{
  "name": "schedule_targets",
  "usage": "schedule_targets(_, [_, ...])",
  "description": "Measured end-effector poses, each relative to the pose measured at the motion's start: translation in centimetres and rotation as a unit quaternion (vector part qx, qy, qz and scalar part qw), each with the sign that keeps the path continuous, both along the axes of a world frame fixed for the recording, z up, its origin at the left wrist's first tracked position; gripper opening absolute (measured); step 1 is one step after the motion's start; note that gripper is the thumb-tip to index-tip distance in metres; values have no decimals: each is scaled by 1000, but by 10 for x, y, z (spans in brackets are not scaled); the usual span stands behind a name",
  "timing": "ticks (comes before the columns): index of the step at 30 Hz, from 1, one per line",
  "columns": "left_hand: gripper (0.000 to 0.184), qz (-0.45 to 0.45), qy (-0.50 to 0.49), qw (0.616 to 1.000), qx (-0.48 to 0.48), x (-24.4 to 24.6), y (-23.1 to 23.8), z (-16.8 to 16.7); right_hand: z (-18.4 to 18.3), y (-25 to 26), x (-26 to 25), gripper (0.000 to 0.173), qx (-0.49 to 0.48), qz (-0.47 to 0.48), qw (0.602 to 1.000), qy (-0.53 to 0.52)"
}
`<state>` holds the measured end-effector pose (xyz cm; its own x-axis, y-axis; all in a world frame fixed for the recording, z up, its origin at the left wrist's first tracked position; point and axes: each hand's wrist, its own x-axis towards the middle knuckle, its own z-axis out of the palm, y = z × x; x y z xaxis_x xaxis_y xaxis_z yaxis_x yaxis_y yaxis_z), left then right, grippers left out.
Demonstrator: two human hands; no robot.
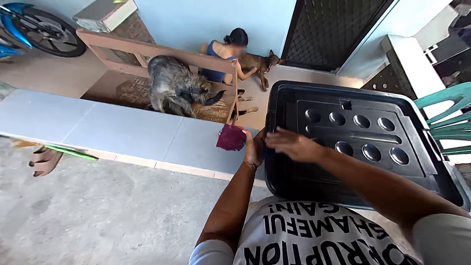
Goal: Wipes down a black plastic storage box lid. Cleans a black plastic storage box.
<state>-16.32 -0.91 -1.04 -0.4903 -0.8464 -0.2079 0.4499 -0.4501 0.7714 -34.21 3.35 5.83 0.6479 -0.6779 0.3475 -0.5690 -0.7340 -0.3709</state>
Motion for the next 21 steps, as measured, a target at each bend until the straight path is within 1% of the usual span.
schedule_targets(1, [93,-1,-23,999,-28,1,1,-1,1,-23,-1,28,-34,-71,997,-12])
schedule_targets(3, [68,18,-65,994,-86,-1,2,-6,3,-62,4,22,-81,-190,977,-44])
schedule_targets(4, [60,36,-89,990,-99,-5,3,-2,1,-74,7,21,-69,-231,970,-36])
schedule_targets(6, [53,64,-134,985,-92,-11,4,10,-3,-84,8,24,4,-264,964,-2])
schedule_targets(8, [46,87,-165,978,-89,-15,2,16,4,-86,6,27,42,-268,962,33])
schedule_targets(11, [43,102,-184,973,-92,-18,4,18,22,-82,0,32,91,-267,951,129])
schedule_targets(13, [43,103,-197,971,-91,-17,5,20,30,-82,-8,30,119,-255,950,136])
schedule_targets(15, [42,105,-205,969,-91,-17,5,20,41,-82,-12,24,163,-234,951,114])
schedule_targets(17, [42,113,-207,966,-105,-17,5,17,45,-75,-13,21,189,-172,960,114])
schedule_targets(19, [41,124,-201,963,-131,-17,5,12,36,-61,-16,24,182,-104,969,132])
schedule_targets(20, [42,126,-196,962,-140,-17,5,10,26,-56,-22,27,155,-85,977,121])
schedule_targets(21, [42,126,-191,963,-143,-16,6,9,13,-55,-30,29,108,-75,986,100])
